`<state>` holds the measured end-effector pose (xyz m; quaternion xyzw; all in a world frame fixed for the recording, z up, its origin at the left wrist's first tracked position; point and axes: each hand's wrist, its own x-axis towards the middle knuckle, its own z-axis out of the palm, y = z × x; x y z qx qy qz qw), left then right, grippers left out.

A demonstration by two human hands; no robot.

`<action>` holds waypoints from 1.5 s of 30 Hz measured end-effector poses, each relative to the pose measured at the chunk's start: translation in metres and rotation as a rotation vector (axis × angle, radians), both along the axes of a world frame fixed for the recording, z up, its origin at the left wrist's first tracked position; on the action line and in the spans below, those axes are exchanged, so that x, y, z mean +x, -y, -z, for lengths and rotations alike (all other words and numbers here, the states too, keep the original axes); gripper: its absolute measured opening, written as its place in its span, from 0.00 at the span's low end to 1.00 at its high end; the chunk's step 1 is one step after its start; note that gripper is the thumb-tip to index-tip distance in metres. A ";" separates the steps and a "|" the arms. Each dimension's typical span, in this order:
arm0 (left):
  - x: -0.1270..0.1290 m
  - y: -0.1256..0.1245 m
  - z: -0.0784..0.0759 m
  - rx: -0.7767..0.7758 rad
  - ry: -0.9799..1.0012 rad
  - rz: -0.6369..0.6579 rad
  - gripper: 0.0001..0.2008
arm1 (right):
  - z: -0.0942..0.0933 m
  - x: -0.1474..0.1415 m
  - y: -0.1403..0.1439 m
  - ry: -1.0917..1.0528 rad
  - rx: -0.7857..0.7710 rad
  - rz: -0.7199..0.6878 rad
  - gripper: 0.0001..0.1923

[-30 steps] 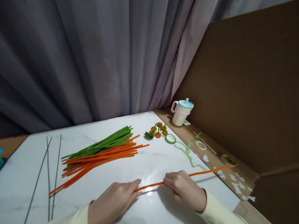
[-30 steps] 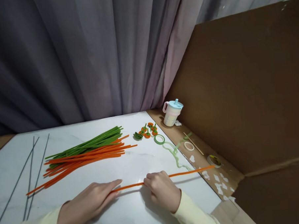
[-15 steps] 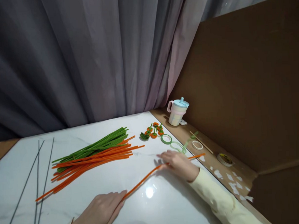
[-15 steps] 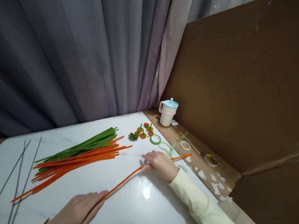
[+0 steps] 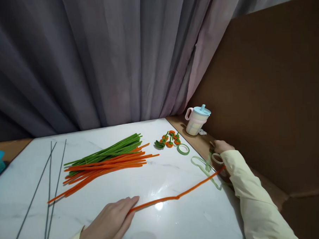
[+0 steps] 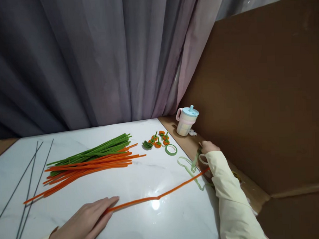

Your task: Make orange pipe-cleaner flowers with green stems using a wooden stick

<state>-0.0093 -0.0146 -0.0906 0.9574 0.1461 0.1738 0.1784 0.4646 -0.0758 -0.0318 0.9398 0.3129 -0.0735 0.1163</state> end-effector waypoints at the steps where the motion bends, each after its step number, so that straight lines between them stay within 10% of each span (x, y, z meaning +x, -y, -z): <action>1: 0.000 -0.001 -0.004 -0.089 -0.020 -0.021 0.16 | -0.002 -0.001 0.000 0.008 0.013 -0.004 0.11; 8: 0.018 -0.022 -0.039 -0.452 -0.182 -0.042 0.12 | -0.068 -0.037 -0.006 0.180 0.200 -0.129 0.16; 12: 0.044 -0.040 -0.039 -0.565 -0.132 -0.001 0.10 | -0.094 -0.117 -0.018 0.086 0.564 -0.510 0.12; 17: 0.063 -0.056 -0.019 -0.847 0.106 0.064 0.10 | -0.042 -0.238 -0.034 -0.989 0.755 -0.913 0.03; 22: 0.054 -0.073 -0.009 -1.257 0.105 0.223 0.17 | 0.043 -0.287 -0.049 -1.712 0.942 -0.517 0.23; 32: 0.051 -0.087 0.005 -1.395 0.033 0.263 0.28 | 0.065 -0.281 -0.055 -1.820 1.225 -0.179 0.28; 45: 0.058 -0.084 0.000 -1.289 -0.100 0.111 0.18 | 0.083 -0.276 -0.064 -1.672 1.074 -0.275 0.19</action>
